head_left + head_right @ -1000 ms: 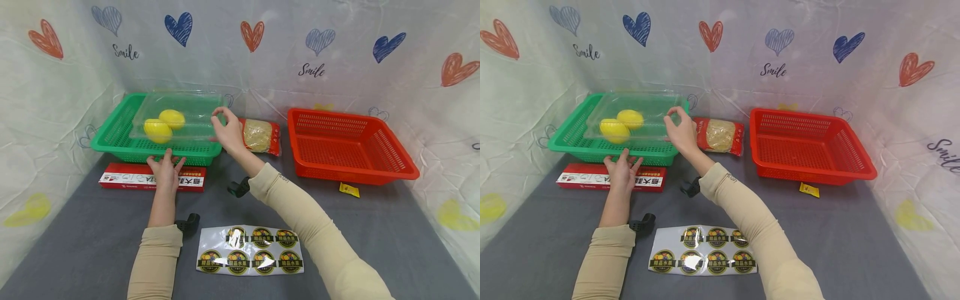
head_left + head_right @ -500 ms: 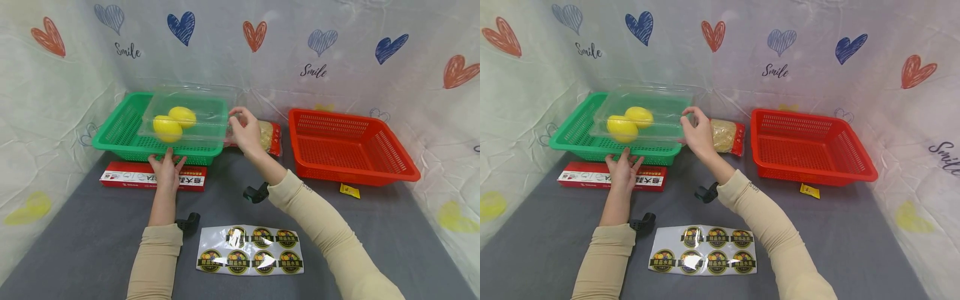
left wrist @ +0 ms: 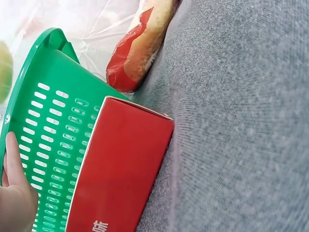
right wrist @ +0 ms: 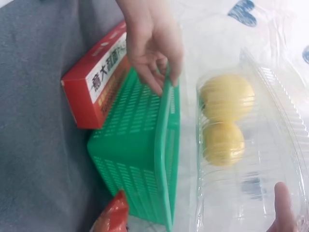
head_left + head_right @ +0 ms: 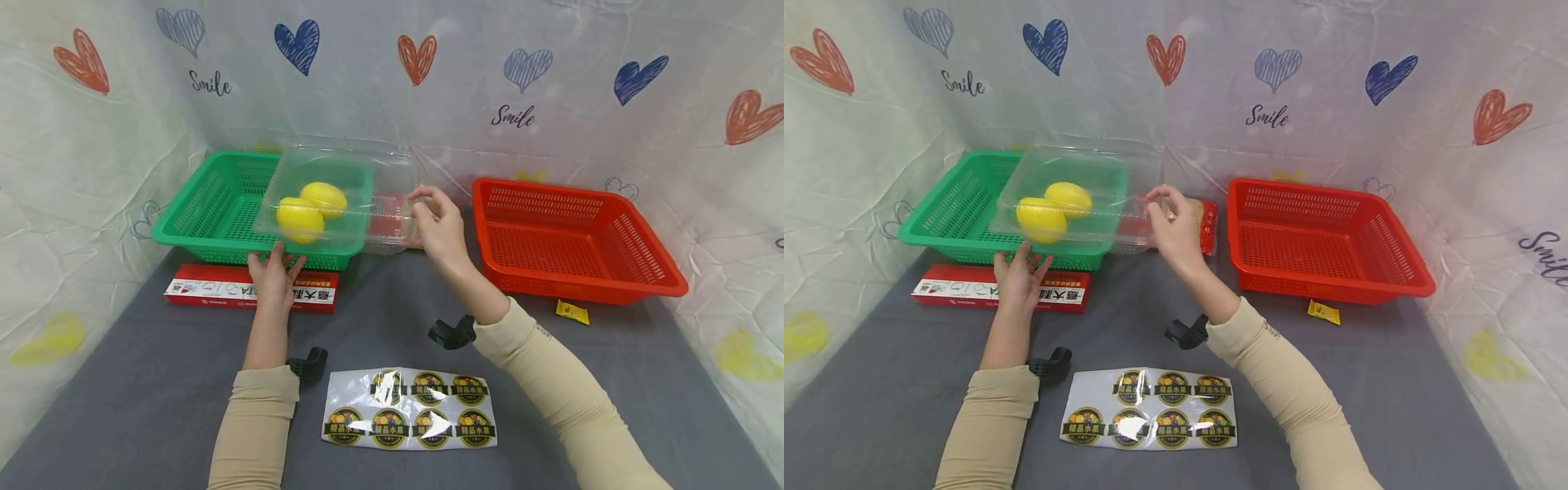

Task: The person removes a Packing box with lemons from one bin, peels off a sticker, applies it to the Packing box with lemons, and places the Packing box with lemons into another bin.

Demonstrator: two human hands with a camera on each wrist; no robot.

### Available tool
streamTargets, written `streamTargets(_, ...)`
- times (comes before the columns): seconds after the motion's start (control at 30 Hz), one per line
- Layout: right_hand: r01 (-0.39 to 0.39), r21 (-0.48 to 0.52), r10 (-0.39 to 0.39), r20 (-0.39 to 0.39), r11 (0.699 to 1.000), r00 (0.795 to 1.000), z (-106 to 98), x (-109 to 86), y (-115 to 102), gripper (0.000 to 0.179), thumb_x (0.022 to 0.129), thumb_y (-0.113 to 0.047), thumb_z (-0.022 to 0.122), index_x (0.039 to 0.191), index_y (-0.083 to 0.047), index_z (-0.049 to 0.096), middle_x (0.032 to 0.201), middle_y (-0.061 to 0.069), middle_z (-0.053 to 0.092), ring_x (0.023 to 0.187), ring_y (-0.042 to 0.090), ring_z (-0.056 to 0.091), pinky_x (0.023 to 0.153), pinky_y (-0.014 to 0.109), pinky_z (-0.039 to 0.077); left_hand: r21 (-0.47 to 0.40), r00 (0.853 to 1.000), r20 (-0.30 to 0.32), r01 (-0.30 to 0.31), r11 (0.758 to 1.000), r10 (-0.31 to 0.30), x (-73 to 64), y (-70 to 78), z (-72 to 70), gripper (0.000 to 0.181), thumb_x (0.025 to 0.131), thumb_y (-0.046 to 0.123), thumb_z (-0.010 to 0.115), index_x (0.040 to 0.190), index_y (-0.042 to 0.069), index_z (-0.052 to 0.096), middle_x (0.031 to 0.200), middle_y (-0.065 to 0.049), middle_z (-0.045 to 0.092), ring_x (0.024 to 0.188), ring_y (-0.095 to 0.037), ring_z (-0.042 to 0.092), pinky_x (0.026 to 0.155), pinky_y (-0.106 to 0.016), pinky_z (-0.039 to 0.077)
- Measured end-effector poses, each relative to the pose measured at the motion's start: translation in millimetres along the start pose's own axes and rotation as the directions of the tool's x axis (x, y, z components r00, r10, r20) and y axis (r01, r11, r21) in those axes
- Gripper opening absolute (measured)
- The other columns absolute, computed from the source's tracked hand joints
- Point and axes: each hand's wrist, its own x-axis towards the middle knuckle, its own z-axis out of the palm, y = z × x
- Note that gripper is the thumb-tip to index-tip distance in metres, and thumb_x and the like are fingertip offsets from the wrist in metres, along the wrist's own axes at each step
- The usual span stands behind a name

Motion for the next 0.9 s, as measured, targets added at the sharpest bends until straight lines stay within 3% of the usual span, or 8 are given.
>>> streamTargets(0.1, -0.031, 0.063, 0.030, 0.011, 0.998, 0.999, -8.0, -5.7, 0.4, 0.019, 0.089, -0.008, 0.043, 0.102, -0.007, 0.057, 0.133, 0.002, 0.047, 0.063, 0.016, 0.052, 0.050, 0.026, 0.052, -0.008, 1.000, 0.002, 0.011, 1.000, -0.011, -0.2, 0.6, 0.1, 0.028, 0.095, 0.016, 0.048, 0.118, 0.012, 0.033, 0.093, -0.009, 0.043, 0.078, -0.016, 0.050, 0.075, -0.028, 0.052)
streamTargets(0.23, -0.020, 0.040, 0.020, -0.006, 0.999, 1.000, -18.3, -12.9, 1.1, 0.020, 0.089, -0.008, 0.042, 0.103, -0.005, 0.056, 0.135, 0.002, 0.046, 0.071, 0.017, 0.053, 0.047, 0.021, 0.049, -0.030, 1.000, 0.009, 0.023, 0.999, -0.023, 0.1, 0.7, -0.2, 0.028, 0.094, 0.017, 0.049, 0.116, 0.012, 0.033, 0.096, -0.009, 0.044, 0.077, -0.015, 0.052, 0.074, -0.028, 0.052)
streamTargets(0.33, -0.007, 0.066, 0.007, -0.006, 0.998, 1.000, -25.3, -18.0, 1.5, 0.021, 0.088, -0.005, 0.041, 0.104, -0.002, 0.055, 0.130, 0.009, 0.050, 0.062, 0.017, 0.048, 0.048, 0.022, 0.049, -0.034, 1.000, 0.015, 0.025, 0.999, -0.025, 0.2, 0.7, -0.1, 0.033, 0.094, 0.016, 0.048, 0.121, 0.009, 0.031, 0.102, -0.009, 0.045, 0.079, -0.016, 0.053, 0.074, -0.028, 0.052)
streamTargets(0.5, -0.018, 0.180, 0.016, 0.016, 0.984, 1.000, -35.8, -26.9, 1.6, 0.022, 0.088, 0.001, 0.038, 0.106, 0.004, 0.050, 0.127, 0.015, 0.050, 0.054, 0.016, 0.045, 0.052, 0.037, 0.053, -0.015, 0.999, 0.024, 0.028, 0.999, -0.028, 0.6, 1.5, 0.4, 0.042, 0.095, 0.015, 0.046, 0.129, 0.004, 0.024, 0.106, -0.009, 0.043, 0.083, -0.017, 0.052, 0.075, -0.027, 0.052)
streamTargets(0.63, -0.023, 0.163, 0.021, 0.011, 0.986, 1.000, -44.3, -33.1, 1.6, 0.021, 0.088, 0.001, 0.038, 0.104, 0.004, 0.051, 0.126, 0.009, 0.050, 0.053, 0.013, 0.045, 0.054, 0.038, 0.053, 0.000, 0.999, 0.020, 0.027, 1.000, -0.027, 0.7, 1.5, 0.7, 0.042, 0.095, 0.015, 0.046, 0.130, 0.005, 0.023, 0.106, -0.009, 0.043, 0.085, -0.016, 0.052, 0.075, -0.027, 0.052)
streamTargets(0.9, -0.022, 0.158, 0.018, 0.023, 0.987, 1.000, -61.5, -46.8, 3.5, 0.020, 0.088, 0.002, 0.040, 0.105, 0.004, 0.050, 0.135, 0.010, 0.043, 0.043, 0.011, 0.041, 0.055, 0.037, 0.054, 0.057, 1.000, -0.004, -0.001, 0.998, 0.002, 0.8, -1.0, 0.5, 0.044, 0.095, 0.019, 0.048, 0.128, 0.004, 0.025, 0.106, -0.011, 0.042, 0.089, -0.017, 0.050, 0.073, -0.024, 0.052)
